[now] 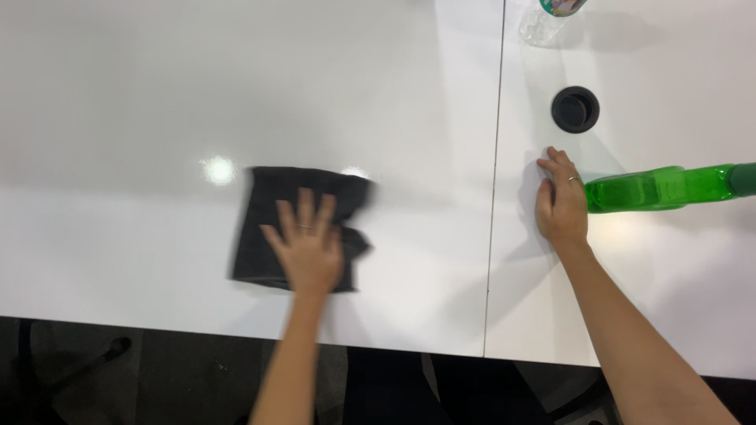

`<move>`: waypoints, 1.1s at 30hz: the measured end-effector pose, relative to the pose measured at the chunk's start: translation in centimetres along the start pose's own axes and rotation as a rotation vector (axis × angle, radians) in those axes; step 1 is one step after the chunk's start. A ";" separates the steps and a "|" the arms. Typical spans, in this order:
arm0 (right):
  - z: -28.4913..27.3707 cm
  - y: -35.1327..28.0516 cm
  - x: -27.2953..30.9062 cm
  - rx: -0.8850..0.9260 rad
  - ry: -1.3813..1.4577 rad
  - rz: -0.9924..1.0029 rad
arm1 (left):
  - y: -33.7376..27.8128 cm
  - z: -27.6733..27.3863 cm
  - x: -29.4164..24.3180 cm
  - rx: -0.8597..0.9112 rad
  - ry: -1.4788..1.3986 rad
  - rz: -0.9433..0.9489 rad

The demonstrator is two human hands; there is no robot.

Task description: The person sprays a white countertop with a green spray bottle and wipes it with a black cloth. They move a plastic water bottle aside to clean the area underneath it and continue wiping the surface.

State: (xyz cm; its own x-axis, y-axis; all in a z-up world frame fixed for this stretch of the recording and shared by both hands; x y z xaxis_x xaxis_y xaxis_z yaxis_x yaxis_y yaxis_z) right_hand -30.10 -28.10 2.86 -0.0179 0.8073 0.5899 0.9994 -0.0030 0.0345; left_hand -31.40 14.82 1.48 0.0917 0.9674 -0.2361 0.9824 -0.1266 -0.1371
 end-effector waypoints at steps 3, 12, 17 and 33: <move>0.0 0.0 0.0 0.007 -0.009 -0.013 | 0.5 -1.5 8.2 0.018 -0.016 -0.141; 0.3 0.0 0.2 0.016 -0.066 0.000 | -4.3 -0.6 8.6 -0.045 -0.059 -0.287; 0.6 -0.5 0.4 0.048 -0.091 -0.004 | -13.2 1.7 -1.3 0.019 -0.051 -0.207; 0.4 -0.8 0.4 0.050 -0.079 0.012 | -16.5 5.5 -18.4 0.089 -0.112 0.135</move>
State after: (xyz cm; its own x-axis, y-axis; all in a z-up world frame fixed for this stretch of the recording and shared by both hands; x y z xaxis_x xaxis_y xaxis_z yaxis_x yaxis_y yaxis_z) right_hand -30.88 -27.55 2.77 -0.0058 0.8515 0.5244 0.9998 0.0152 -0.0136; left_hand -50.19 -2.04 2.82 0.1981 0.9106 -0.3627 0.9438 -0.2771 -0.1801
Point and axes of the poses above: each hand's wrist, its own y-axis towards the middle knuckle, its own z-axis out of the palm, x = y × z, the point moved 2 cm from there along y, towards the middle knuckle, and after that the axes turned 13 degrees about x, right-handed, at the moved point
